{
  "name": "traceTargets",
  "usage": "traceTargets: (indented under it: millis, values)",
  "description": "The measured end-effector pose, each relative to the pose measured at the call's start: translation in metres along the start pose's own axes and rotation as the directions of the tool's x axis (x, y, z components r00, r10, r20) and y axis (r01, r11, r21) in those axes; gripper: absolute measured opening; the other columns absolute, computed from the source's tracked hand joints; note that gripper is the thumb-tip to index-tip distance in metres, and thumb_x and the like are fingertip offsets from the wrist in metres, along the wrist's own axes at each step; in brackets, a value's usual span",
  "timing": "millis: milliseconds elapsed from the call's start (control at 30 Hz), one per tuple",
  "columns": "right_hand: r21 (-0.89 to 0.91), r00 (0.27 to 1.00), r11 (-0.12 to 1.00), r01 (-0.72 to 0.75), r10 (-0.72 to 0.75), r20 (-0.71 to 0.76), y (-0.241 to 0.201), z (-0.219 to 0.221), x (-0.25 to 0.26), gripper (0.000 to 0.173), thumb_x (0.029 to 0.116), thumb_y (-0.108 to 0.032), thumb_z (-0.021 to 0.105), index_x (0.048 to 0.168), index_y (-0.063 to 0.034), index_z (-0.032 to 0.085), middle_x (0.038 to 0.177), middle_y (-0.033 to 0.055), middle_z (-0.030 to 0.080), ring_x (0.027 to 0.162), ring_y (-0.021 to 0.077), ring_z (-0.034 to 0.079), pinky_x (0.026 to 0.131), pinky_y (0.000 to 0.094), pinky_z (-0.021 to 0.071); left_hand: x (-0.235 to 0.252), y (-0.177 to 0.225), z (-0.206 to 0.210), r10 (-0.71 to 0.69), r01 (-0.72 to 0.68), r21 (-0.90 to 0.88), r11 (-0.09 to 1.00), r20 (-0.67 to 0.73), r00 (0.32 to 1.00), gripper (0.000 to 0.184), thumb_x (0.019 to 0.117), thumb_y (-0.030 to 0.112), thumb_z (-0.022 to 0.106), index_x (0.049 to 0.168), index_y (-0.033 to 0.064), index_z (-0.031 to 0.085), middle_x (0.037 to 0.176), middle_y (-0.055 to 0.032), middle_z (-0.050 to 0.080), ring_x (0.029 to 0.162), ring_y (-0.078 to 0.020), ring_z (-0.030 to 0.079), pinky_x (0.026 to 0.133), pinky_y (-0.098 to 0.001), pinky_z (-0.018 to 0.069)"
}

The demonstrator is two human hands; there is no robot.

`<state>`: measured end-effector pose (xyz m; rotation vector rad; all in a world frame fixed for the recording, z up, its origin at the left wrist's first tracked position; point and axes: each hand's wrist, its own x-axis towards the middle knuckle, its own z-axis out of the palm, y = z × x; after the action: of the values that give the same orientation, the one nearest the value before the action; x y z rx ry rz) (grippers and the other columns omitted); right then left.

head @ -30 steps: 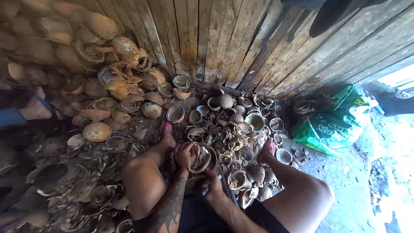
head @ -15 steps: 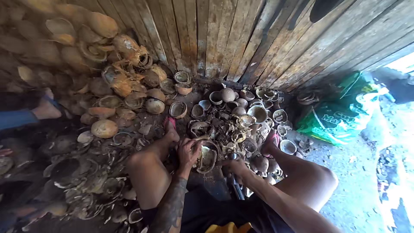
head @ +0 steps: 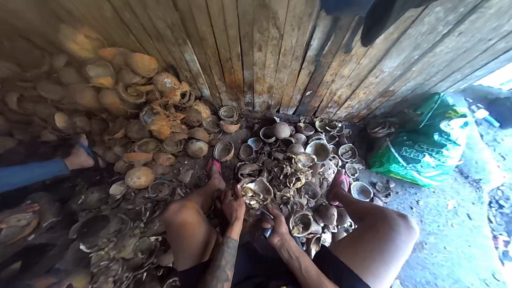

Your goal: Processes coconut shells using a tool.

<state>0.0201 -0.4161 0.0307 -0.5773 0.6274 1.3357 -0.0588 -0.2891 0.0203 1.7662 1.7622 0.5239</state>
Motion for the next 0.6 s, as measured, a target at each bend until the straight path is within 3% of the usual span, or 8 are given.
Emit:
traceTargets:
  millis: [100,167,233,300,333,433,533,600]
  values:
    - [0.142,0.980,0.977,0.158,-0.173,0.102,-0.049,0.005,-0.011,0.043,0.1078,-0.038,0.038,0.078,-0.0133,0.057,0.046,-0.0053,0.045,0.035,0.0032,0.046,0.035,0.0165,0.0407,-0.004,0.002,-0.017,0.046,-0.104,0.252,0.962,0.227,0.973,0.044,0.1091,0.035,0.042,0.128,0.0059,0.069,0.139,-0.0127,0.063,0.138,-0.0301,0.051,0.121,-0.0531,0.0271]
    - [0.213,0.927,0.928,0.305,-0.341,0.159,-0.088,0.010,-0.015,0.045,0.1079,-0.041,0.039,0.076,-0.0156,0.058,0.046,-0.0060,0.047,0.035,0.0025,0.047,0.036,0.0160,0.0409,0.000,0.010,-0.029,-0.023,-0.106,0.346,0.932,0.347,0.937,0.045,0.1089,0.033,0.042,0.137,0.0030,0.061,0.142,-0.0176,0.060,0.136,-0.0330,0.053,0.115,-0.0521,0.0390]
    - [0.230,0.884,0.881,0.413,-0.448,0.131,-0.123,0.015,-0.023,0.043,0.1086,-0.040,0.039,0.077,-0.0173,0.057,0.046,-0.0072,0.045,0.035,0.0022,0.044,0.037,0.0162,0.0405,0.006,0.027,-0.041,-0.100,-0.066,0.334,0.940,0.456,0.885,0.045,0.1050,0.024,0.050,0.143,-0.0004,0.052,0.135,-0.0252,0.060,0.123,-0.0377,0.062,0.103,-0.0544,0.0498]
    - [0.207,0.882,0.868,0.451,-0.469,0.048,-0.144,0.018,-0.032,0.036,0.1079,-0.035,0.041,0.080,-0.0165,0.053,0.047,-0.0072,0.040,0.035,0.0022,0.040,0.037,0.0163,0.0386,0.011,0.049,-0.050,-0.078,-0.095,0.308,0.947,0.505,0.860,0.042,0.1005,0.020,0.055,0.138,0.0018,0.055,0.121,-0.0245,0.066,0.103,-0.0362,0.070,0.088,-0.0538,0.0569]
    - [0.179,0.881,0.868,0.462,-0.473,0.022,-0.149,0.020,-0.037,0.034,0.1077,-0.033,0.041,0.080,-0.0162,0.053,0.047,-0.0074,0.039,0.034,0.0017,0.039,0.036,0.0160,0.0381,0.014,0.068,-0.055,-0.038,-0.134,0.295,0.946,0.512,0.858,0.040,0.1003,0.021,0.056,0.137,0.0026,0.056,0.119,-0.0237,0.066,0.103,-0.0356,0.070,0.088,-0.0537,0.0565]
    - [0.075,0.875,0.871,0.485,-0.482,-0.055,-0.136,0.011,-0.050,0.032,0.1080,-0.029,0.043,0.080,-0.0161,0.053,0.045,-0.0082,0.037,0.033,0.0015,0.037,0.035,0.0168,0.0373,0.033,0.120,-0.064,0.063,-0.260,0.355,0.898,0.480,0.875,0.046,0.0977,0.022,0.061,0.137,-0.0008,0.057,0.131,-0.0257,0.063,0.123,-0.0402,0.061,0.104,-0.0583,0.0474]
    - [-0.002,0.898,0.910,0.414,-0.409,-0.162,-0.105,-0.010,-0.054,0.028,0.1060,-0.028,0.046,0.082,-0.0154,0.053,0.045,-0.0077,0.037,0.033,0.0023,0.037,0.034,0.0177,0.0379,0.063,0.146,-0.065,0.046,-0.297,0.537,0.789,0.432,0.901,0.047,0.0933,0.024,0.066,0.128,-0.0068,0.061,0.134,-0.0275,0.060,0.128,-0.0416,0.058,0.104,-0.0587,0.0482]
    - [-0.043,0.912,0.932,0.359,-0.360,-0.197,-0.085,-0.020,-0.058,0.028,0.1064,-0.027,0.046,0.083,-0.0142,0.053,0.046,-0.0067,0.038,0.033,0.0030,0.038,0.034,0.0185,0.0387,0.093,0.146,-0.080,0.040,-0.255,0.546,0.798,0.374,0.926,0.050,0.0937,0.026,0.067,0.130,-0.0070,0.059,0.136,-0.0286,0.058,0.128,-0.0421,0.058,0.104,-0.0590,0.0480]
